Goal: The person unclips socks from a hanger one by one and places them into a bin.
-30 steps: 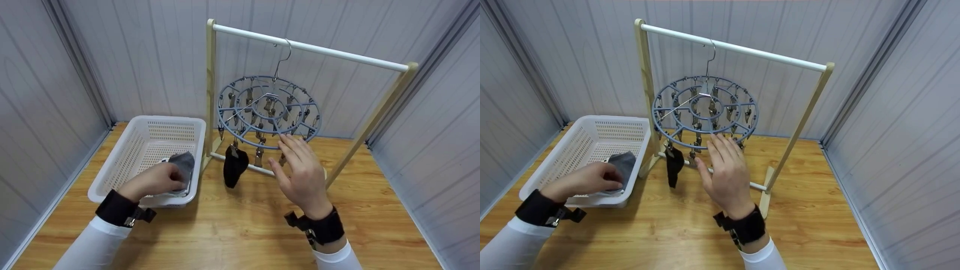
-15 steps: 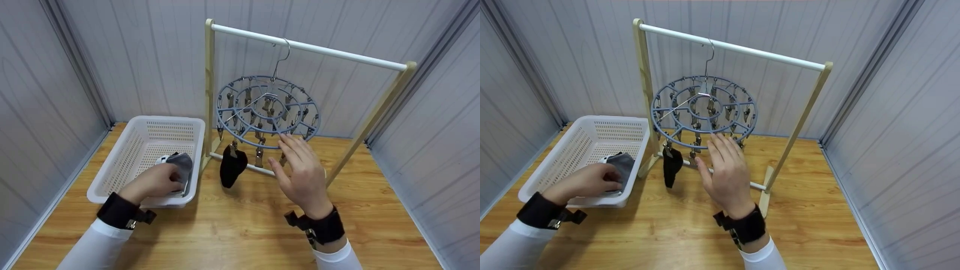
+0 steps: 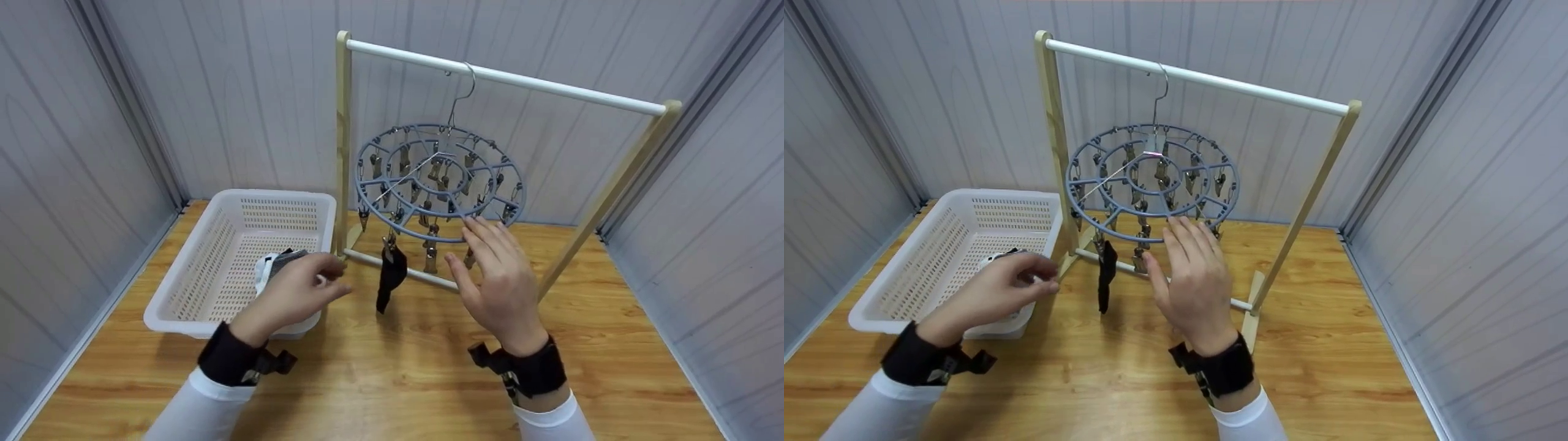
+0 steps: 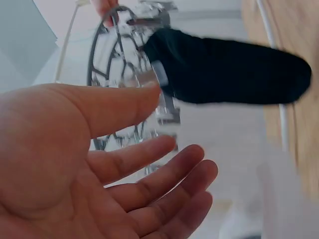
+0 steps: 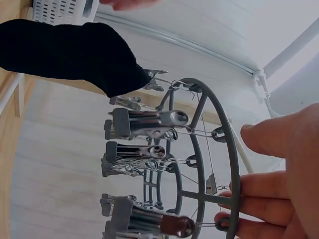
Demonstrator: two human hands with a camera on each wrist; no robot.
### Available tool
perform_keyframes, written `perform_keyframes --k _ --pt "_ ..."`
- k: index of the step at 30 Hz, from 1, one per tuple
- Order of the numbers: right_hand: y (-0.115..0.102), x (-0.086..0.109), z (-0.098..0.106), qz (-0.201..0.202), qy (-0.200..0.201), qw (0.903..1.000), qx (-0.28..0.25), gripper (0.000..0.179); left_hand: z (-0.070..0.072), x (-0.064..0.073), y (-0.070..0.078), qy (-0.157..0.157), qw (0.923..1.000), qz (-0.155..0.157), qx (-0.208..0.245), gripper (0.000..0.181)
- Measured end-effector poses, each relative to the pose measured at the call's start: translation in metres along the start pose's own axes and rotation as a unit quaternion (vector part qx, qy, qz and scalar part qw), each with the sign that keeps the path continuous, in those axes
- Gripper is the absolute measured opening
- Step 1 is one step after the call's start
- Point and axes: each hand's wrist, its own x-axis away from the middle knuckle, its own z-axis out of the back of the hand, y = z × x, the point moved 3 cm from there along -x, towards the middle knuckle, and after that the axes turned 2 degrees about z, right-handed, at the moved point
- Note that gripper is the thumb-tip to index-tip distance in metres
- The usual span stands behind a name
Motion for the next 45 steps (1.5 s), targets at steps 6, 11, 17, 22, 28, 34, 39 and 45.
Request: perform_keyframes --k 6,11,17,22,28,34,39,45 --pt "0.002 0.001 0.002 -0.015 0.011 0.9997 0.015 0.043 -0.024 -0.007 0.017 0.016 0.9991 -0.006 0.039 0.053" --pt "0.003 0.001 0.002 -0.028 0.020 0.9992 0.022 0.047 -0.040 -0.011 0.018 0.020 0.9976 0.005 0.066 0.066" --pt "0.005 0.000 0.004 -0.043 0.043 0.9979 0.022 0.048 -0.050 -0.018 0.017 0.019 0.9955 0.014 0.091 0.074" --pt "0.001 -0.001 0.004 -0.030 0.080 0.9963 -0.014 0.042 -0.060 -0.024 0.016 0.017 0.9957 -0.003 0.092 0.074" --pt "-0.009 -0.003 0.001 0.015 0.058 0.9974 -0.040 0.040 -0.080 -0.028 0.014 0.014 0.9937 -0.004 0.111 0.077" --pt "-0.009 -0.003 -0.001 0.021 0.034 0.9984 -0.040 0.039 -0.096 -0.034 0.013 0.017 0.9865 -0.020 0.162 0.081" --pt "-0.007 -0.001 -0.003 0.013 0.017 0.9992 -0.034 0.039 -0.105 -0.043 0.010 0.018 0.9767 -0.031 0.211 0.082" --pt "-0.006 -0.001 -0.003 0.011 0.010 0.9995 -0.027 0.038 -0.115 -0.049 0.009 0.015 0.9646 -0.030 0.262 0.071"
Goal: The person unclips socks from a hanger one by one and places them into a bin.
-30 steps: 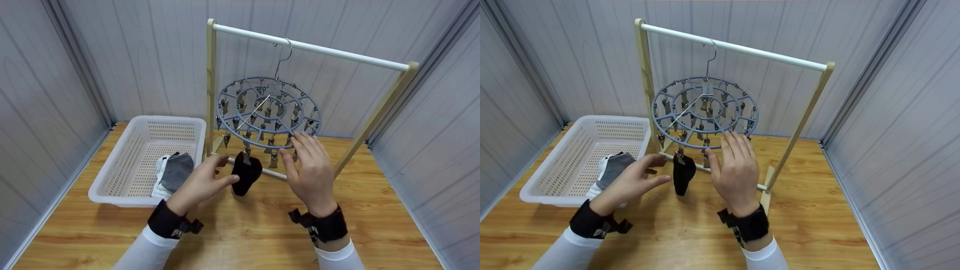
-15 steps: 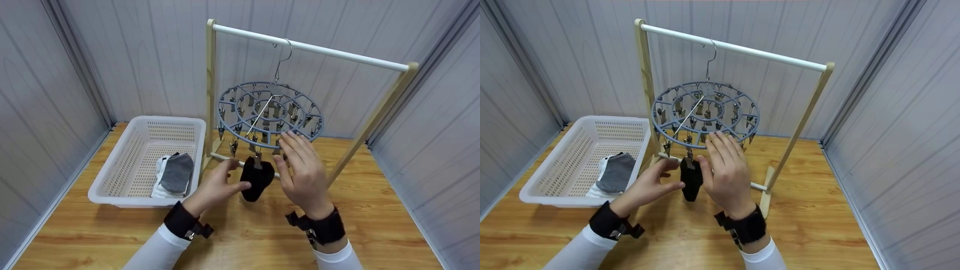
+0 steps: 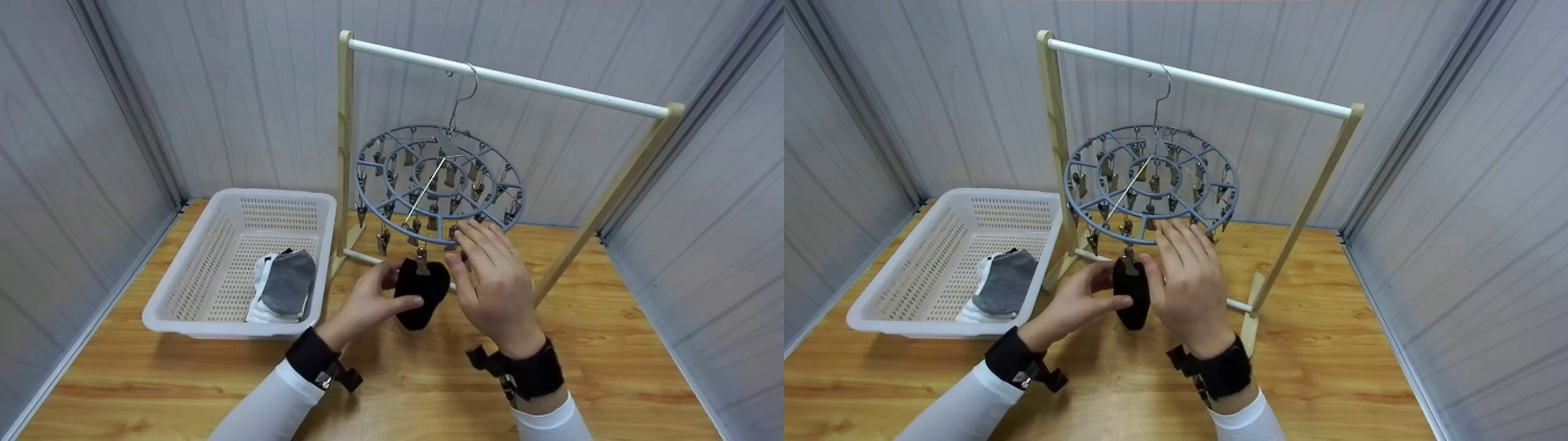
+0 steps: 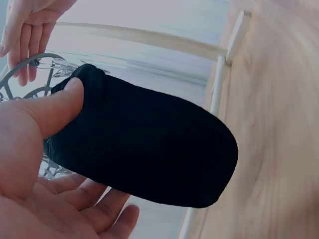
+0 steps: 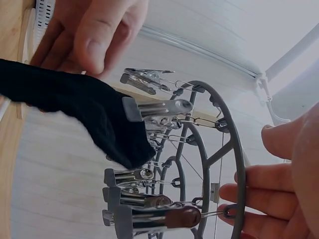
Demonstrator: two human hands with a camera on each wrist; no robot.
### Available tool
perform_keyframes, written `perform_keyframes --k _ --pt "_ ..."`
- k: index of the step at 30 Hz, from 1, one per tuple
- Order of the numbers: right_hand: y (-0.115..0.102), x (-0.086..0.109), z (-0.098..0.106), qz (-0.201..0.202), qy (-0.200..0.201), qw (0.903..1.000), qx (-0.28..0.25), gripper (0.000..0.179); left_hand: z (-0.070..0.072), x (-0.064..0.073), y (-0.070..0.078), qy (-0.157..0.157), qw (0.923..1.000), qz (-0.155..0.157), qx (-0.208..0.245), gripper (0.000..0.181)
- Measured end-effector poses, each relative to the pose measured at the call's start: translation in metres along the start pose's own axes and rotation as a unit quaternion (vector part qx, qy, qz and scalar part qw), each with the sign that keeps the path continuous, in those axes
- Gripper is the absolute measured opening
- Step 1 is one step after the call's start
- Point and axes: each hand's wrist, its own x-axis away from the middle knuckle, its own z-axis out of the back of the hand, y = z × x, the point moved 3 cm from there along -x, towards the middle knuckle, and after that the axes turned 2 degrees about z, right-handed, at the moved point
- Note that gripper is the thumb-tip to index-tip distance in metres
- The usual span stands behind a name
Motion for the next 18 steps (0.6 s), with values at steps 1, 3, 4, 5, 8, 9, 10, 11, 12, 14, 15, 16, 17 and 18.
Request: perform_keyframes --k 1,3,4,5,8,9,10,11,12,14,15,16,17,18 --pt "0.000 0.000 0.000 0.000 0.000 1.0000 0.001 0.037 -0.001 0.000 -0.001 -0.001 1.0000 0.004 0.006 0.070" --pt "0.000 0.000 0.000 0.001 0.001 1.0000 0.001 0.037 -0.005 0.001 -0.003 -0.006 0.9998 0.009 0.015 0.067" --pt "0.000 0.000 0.000 0.001 0.001 1.0000 0.002 0.037 -0.006 0.001 -0.004 -0.008 0.9998 0.009 0.019 0.065" --pt "0.000 0.000 0.000 0.001 0.001 1.0000 0.002 0.037 -0.008 0.002 -0.005 -0.012 0.9997 0.007 0.022 0.062" --pt "0.000 0.000 -0.001 0.001 0.000 1.0000 0.001 0.037 -0.011 0.003 -0.007 -0.022 0.9996 -0.007 0.018 0.050" --pt "0.000 0.000 -0.001 0.000 0.000 1.0000 0.000 0.037 -0.012 0.004 -0.007 -0.025 0.9995 -0.013 0.015 0.046" --pt "0.000 0.000 -0.001 -0.001 0.000 1.0000 0.000 0.037 -0.012 0.004 -0.007 -0.027 0.9994 -0.018 0.014 0.043" --pt "0.000 0.000 -0.001 -0.001 0.001 1.0000 -0.001 0.037 -0.012 0.004 -0.007 -0.028 0.9993 -0.020 0.014 0.040" --pt "0.000 0.000 -0.001 -0.002 0.000 1.0000 0.000 0.037 -0.012 0.004 -0.006 -0.029 0.9993 -0.022 0.013 0.037" --pt "0.000 0.001 0.000 -0.003 0.000 1.0000 0.002 0.037 -0.012 0.005 -0.006 -0.030 0.9991 -0.022 0.020 0.033" --pt "0.000 0.001 0.000 -0.003 0.000 1.0000 0.002 0.038 -0.011 0.005 -0.005 -0.031 0.9990 -0.022 0.024 0.032" --pt "0.000 0.001 0.000 -0.004 0.000 1.0000 0.003 0.038 -0.011 0.005 -0.005 -0.032 0.9988 -0.022 0.029 0.030" --pt "0.000 0.001 0.000 -0.005 0.000 1.0000 0.003 0.038 -0.011 0.005 -0.004 -0.032 0.9987 -0.020 0.033 0.028" --pt "0.000 0.001 0.000 -0.005 0.001 1.0000 0.003 0.038 -0.011 0.005 -0.004 -0.033 0.9986 -0.019 0.036 0.027"
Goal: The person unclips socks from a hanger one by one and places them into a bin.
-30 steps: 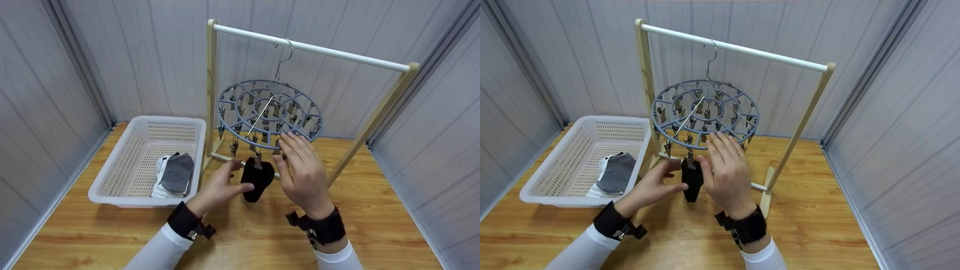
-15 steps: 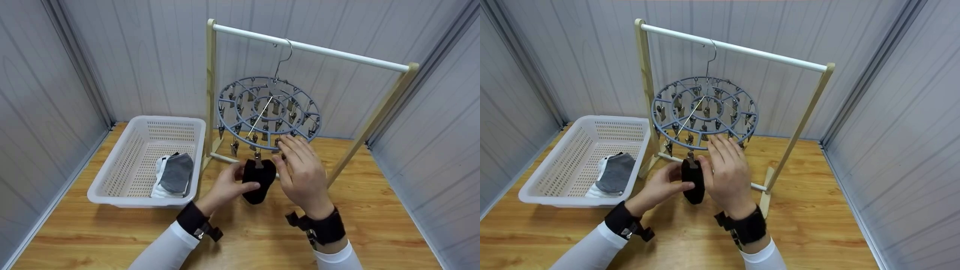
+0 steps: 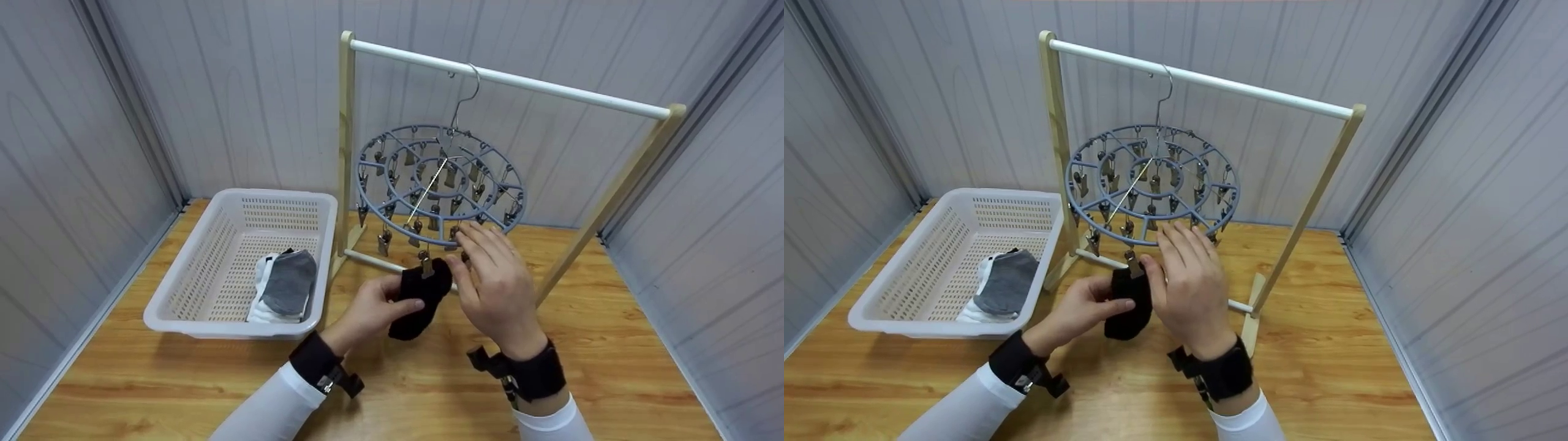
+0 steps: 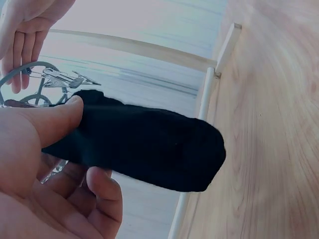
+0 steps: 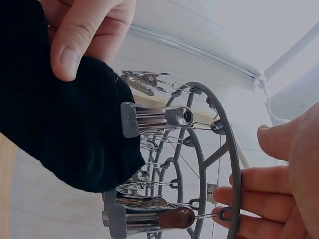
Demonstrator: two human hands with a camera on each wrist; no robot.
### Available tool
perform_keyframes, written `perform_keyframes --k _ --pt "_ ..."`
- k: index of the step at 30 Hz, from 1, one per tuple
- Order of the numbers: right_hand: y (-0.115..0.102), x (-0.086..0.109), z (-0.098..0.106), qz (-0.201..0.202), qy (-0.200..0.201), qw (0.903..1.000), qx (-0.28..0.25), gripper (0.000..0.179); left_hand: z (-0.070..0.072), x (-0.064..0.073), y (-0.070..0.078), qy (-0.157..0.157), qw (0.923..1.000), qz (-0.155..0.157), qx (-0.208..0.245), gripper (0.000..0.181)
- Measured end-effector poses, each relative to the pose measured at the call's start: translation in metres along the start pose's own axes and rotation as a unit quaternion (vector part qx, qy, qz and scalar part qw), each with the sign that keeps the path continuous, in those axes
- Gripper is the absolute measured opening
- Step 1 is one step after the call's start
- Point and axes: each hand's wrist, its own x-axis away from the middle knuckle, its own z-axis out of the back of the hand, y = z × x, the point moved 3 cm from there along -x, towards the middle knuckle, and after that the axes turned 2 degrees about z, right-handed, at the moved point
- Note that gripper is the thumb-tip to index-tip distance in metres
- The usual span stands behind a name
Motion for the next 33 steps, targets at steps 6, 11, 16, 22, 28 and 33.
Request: perform_keyframes --k 6,11,16,22,28,33 --pt "0.000 0.000 0.001 0.002 0.002 1.0000 -0.008 0.038 0.002 0.002 0.002 0.000 1.0000 0.003 0.001 0.020" --pt "-0.004 -0.001 0.003 0.007 0.030 0.9990 -0.032 0.037 0.004 0.004 0.004 0.001 1.0000 -0.001 -0.006 0.020" --pt "-0.014 -0.004 0.010 0.051 0.090 0.9922 -0.070 0.030 0.003 0.005 0.007 -0.009 0.9999 -0.007 -0.007 0.020" --pt "-0.019 -0.003 0.010 0.095 0.076 0.9877 -0.098 0.021 0.003 0.006 0.010 -0.016 0.9997 -0.009 -0.012 0.017" --pt "-0.013 0.002 0.000 0.092 0.001 0.9919 -0.087 0.020 0.002 0.009 0.015 -0.031 0.9993 -0.010 -0.019 0.015" --pt "-0.008 0.005 -0.004 0.054 -0.018 0.9957 -0.074 0.018 -0.001 0.011 0.018 -0.047 0.9984 -0.018 -0.027 0.015"
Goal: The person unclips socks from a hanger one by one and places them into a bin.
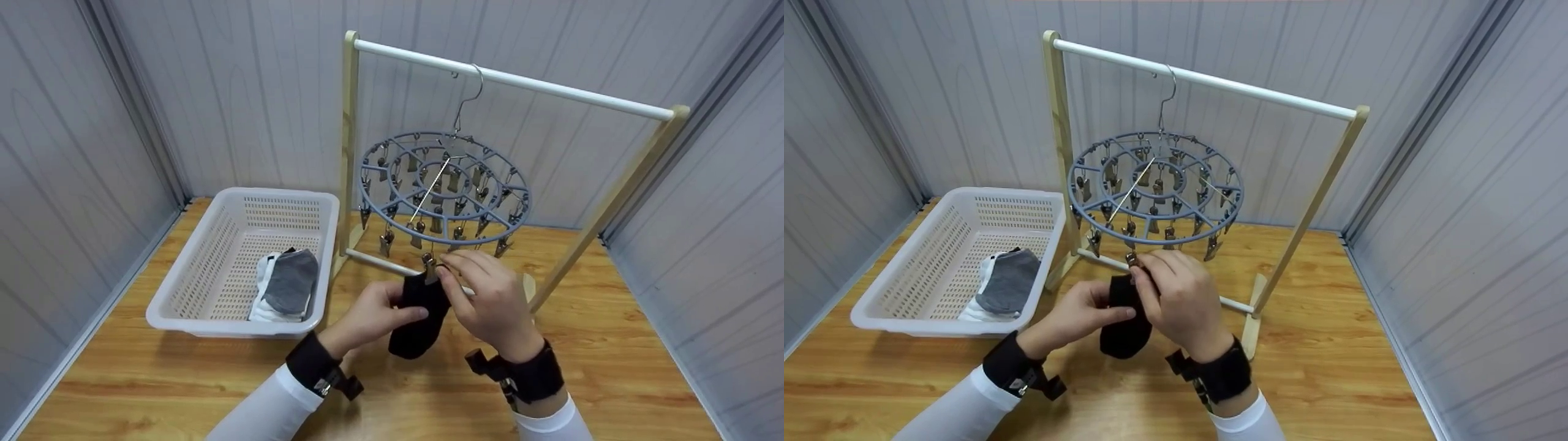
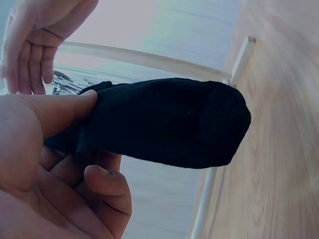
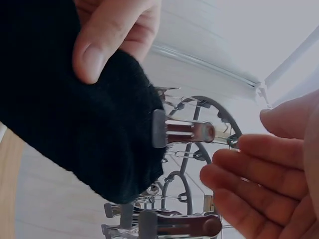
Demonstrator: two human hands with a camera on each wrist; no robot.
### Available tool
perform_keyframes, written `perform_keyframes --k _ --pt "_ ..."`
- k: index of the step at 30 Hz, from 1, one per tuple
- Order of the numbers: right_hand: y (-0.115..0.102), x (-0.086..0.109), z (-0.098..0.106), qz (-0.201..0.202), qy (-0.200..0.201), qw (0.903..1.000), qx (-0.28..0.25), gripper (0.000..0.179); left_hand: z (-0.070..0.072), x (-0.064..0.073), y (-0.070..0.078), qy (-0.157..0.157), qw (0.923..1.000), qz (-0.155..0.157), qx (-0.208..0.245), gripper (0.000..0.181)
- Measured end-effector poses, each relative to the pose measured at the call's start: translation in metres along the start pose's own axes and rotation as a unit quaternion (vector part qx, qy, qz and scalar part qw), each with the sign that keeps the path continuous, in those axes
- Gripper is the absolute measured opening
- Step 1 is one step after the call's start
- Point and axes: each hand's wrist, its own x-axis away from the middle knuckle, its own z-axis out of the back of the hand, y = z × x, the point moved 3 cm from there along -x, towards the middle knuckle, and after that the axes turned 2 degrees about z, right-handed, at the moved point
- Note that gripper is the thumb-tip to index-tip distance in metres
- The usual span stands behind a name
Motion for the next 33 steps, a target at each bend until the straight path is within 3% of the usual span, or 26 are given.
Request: perform_keyframes --k 7,13,22,27,33 --pt "0.004 0.002 -0.004 -0.038 -0.046 0.9980 0.021 0.030 -0.003 0.002 0.005 -0.020 0.9998 0.000 0.003 0.016" --pt "0.010 0.005 -0.012 -0.093 -0.087 0.9910 -0.041 0.031 -0.004 0.003 0.006 -0.033 0.9995 0.001 0.000 0.015" --pt "0.020 0.009 -0.021 -0.182 -0.127 0.9666 -0.128 0.033 -0.002 0.002 0.006 -0.035 0.9993 0.001 -0.007 0.017" --pt "0.020 0.009 -0.022 -0.198 -0.136 0.9605 -0.141 0.027 0.000 0.002 0.008 -0.032 0.9993 -0.004 -0.018 0.016" --pt "0.019 0.008 -0.020 -0.223 -0.115 0.9532 -0.168 0.020 0.004 0.002 0.007 -0.022 0.9993 -0.002 -0.029 0.015"
